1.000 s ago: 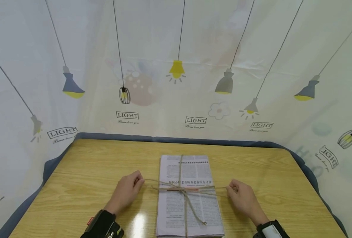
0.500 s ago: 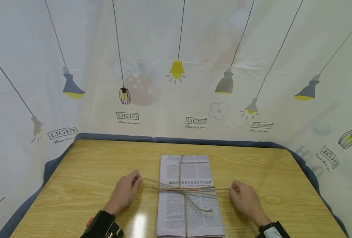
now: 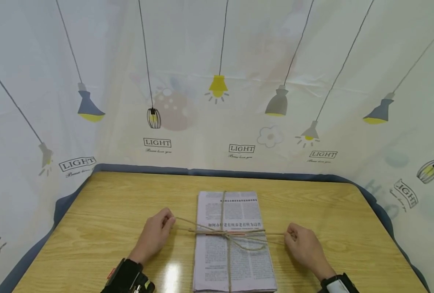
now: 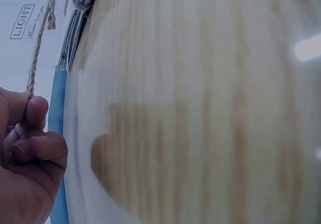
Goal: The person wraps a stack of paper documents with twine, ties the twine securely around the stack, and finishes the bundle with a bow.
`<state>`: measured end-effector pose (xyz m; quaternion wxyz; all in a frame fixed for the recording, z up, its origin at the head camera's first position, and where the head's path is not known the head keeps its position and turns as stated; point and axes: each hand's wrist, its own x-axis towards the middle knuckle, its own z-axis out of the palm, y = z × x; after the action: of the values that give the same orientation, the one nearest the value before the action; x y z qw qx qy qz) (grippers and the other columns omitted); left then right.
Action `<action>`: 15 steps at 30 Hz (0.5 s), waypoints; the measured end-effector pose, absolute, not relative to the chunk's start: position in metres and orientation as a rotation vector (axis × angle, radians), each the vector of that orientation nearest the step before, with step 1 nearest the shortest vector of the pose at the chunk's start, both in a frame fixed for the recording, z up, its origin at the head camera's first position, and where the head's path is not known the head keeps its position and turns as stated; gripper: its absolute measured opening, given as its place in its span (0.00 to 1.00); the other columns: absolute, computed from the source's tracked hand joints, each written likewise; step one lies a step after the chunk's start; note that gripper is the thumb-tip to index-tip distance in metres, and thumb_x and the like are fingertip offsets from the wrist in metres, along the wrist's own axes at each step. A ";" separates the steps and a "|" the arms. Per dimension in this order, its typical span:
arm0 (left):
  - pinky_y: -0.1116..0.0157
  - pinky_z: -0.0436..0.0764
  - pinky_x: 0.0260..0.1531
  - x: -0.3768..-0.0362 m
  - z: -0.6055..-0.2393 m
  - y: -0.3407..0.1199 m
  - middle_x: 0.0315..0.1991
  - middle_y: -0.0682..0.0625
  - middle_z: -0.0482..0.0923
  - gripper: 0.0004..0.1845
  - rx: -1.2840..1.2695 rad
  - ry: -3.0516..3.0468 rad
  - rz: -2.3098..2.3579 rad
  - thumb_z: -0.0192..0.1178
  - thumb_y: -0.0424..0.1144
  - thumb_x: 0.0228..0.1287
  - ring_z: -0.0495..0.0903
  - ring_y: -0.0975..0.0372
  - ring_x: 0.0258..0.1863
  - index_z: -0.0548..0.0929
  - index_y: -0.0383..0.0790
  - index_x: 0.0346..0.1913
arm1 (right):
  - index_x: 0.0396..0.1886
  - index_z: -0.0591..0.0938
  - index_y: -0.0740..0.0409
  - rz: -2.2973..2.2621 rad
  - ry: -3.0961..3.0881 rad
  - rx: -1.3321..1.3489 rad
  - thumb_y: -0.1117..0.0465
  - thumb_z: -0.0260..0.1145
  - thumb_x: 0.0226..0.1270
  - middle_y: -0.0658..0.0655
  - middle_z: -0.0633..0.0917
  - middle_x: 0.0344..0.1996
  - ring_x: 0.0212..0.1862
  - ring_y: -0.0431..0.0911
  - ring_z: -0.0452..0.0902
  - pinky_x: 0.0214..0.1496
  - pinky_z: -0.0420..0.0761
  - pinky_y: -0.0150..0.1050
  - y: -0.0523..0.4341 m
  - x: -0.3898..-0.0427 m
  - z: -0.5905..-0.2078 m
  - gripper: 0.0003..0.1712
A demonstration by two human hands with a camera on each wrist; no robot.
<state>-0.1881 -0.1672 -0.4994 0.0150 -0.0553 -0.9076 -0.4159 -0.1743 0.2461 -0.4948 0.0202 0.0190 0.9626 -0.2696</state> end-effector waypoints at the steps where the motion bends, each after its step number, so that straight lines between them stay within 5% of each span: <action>1: 0.71 0.65 0.21 -0.188 -0.500 -0.168 0.21 0.53 0.69 0.07 -0.171 -2.818 -1.306 0.53 0.35 0.73 0.65 0.67 0.18 0.75 0.42 0.34 | 0.27 0.78 0.55 -0.838 2.985 0.058 0.61 0.57 0.66 0.47 0.70 0.16 0.20 0.39 0.64 0.21 0.60 0.30 0.246 -0.174 -0.494 0.08; 15: 0.71 0.65 0.21 -0.191 -0.502 -0.168 0.21 0.54 0.68 0.07 -0.202 -2.823 -1.315 0.53 0.37 0.74 0.64 0.67 0.18 0.74 0.43 0.34 | 0.30 0.79 0.57 -0.863 2.964 0.049 0.61 0.56 0.70 0.49 0.73 0.18 0.21 0.40 0.65 0.22 0.62 0.31 0.249 -0.173 -0.491 0.09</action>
<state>-0.1909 -0.1679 -0.5024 0.0104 -0.0648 -0.9045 -0.4215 -0.1735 0.2492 -0.4912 0.0270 0.0159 0.9597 -0.2794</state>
